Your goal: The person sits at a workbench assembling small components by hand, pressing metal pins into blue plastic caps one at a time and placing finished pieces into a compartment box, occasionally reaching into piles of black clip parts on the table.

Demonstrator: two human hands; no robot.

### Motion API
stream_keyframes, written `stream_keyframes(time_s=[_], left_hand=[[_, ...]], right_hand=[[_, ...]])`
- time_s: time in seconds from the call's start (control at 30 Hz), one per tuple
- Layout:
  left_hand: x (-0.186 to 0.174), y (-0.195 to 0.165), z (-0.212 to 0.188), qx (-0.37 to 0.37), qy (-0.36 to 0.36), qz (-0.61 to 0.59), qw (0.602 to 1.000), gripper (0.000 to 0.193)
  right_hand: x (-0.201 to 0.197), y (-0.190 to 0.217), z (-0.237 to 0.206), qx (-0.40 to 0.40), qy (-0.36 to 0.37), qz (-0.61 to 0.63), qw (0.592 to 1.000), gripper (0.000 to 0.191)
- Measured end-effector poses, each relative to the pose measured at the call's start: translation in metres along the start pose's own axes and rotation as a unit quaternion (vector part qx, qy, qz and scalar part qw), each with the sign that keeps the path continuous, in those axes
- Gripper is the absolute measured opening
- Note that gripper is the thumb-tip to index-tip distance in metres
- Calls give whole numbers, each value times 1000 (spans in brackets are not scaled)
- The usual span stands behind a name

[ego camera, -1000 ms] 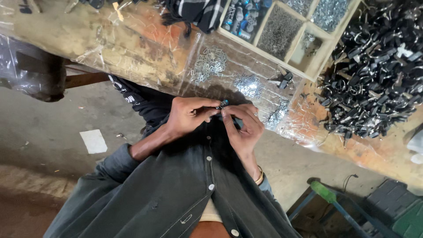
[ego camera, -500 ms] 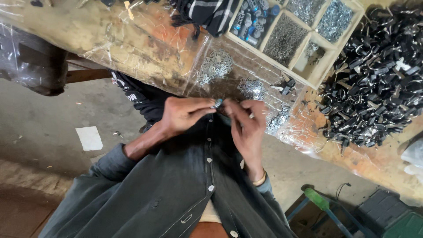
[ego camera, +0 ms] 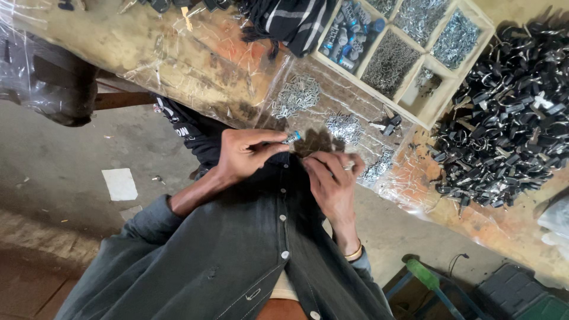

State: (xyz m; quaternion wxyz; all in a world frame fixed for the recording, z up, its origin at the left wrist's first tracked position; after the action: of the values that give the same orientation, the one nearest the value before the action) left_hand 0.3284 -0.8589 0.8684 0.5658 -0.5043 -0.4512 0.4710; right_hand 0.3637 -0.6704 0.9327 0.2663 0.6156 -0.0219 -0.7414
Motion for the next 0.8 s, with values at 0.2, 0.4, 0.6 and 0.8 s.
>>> stream_keyframes(time_s=[0.2, 0.4, 0.6, 0.8], left_hand=[[20, -9, 6, 39, 40, 45, 997, 25], [33, -10, 7, 32, 45, 71, 996, 24], [39, -14, 3, 93, 61, 97, 989, 21], [45, -24, 0, 162, 103, 146, 970, 17]], right_hand=[[-3, -24, -4, 154, -80, 145, 974, 17], [-3, -19, 4, 166, -64, 180, 967, 11], [-7, -15, 3, 200, -108, 197, 954, 24], [2, -34, -1, 300, 29, 300, 905, 35]])
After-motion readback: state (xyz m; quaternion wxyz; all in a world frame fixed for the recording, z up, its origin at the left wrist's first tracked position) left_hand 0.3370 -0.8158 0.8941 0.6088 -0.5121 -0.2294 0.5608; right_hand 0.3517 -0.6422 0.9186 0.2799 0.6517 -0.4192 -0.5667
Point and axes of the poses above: each hand's wrist, its own z-axis towards the middle knuckle, its own x-axis out of the palm, y = z × x, the point moved 7 cm from there along z, towards the middle knuckle, and after that the axes turned 11 degrees about -z, right-handed, at the moved point
